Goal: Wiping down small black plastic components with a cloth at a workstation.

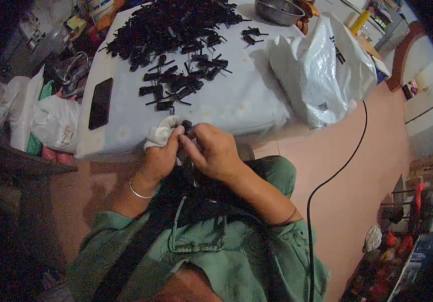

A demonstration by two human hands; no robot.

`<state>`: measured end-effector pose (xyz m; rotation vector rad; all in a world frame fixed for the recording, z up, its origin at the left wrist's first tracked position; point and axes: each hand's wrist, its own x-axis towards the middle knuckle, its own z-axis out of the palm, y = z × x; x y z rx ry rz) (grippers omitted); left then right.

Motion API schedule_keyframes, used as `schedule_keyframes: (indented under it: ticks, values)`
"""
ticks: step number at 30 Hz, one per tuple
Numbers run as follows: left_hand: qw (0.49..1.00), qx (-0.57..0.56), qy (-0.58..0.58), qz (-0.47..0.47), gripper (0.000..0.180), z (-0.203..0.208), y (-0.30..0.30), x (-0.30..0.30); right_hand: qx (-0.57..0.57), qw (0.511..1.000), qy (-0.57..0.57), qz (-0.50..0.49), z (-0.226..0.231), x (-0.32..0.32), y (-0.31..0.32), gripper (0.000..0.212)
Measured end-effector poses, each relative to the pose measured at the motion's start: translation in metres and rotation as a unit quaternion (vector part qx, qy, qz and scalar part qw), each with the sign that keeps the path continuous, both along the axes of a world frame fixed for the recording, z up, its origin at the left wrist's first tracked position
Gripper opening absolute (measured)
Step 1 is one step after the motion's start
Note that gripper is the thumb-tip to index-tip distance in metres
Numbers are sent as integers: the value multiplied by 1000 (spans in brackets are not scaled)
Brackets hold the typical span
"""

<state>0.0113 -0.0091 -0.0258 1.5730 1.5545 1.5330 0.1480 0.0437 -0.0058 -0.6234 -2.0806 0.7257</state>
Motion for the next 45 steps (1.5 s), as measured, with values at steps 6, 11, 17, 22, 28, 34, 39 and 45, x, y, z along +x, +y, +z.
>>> schedule_keyframes:
  ticks: [6,11,17,22,28,34,39,45]
  values:
    - [974,-36,-210,-79,24,11,-11,5,-232,972,21,45,-1,-4,6,17]
    - [995,-13,-98,-26,28,-1,-6,2,-161,979,-35,117,-9,1,13,22]
    - [984,37,173,20,31,6,-9,2,-290,952,-49,88,-11,-2,6,26]
    - [989,72,127,6,22,10,-9,4,-335,932,-27,135,-5,3,10,24]
    - [969,-87,-229,-42,20,13,-8,-10,-182,964,-109,162,-14,16,22,19]
    - [983,-102,-145,-54,26,1,-7,-8,-105,985,-92,97,0,19,18,13]
    - [968,-78,-235,-49,28,5,-7,-12,-91,985,-83,125,-6,26,23,12]
    - [970,-139,-163,-118,31,20,-12,-4,-114,986,-27,114,-4,20,18,12]
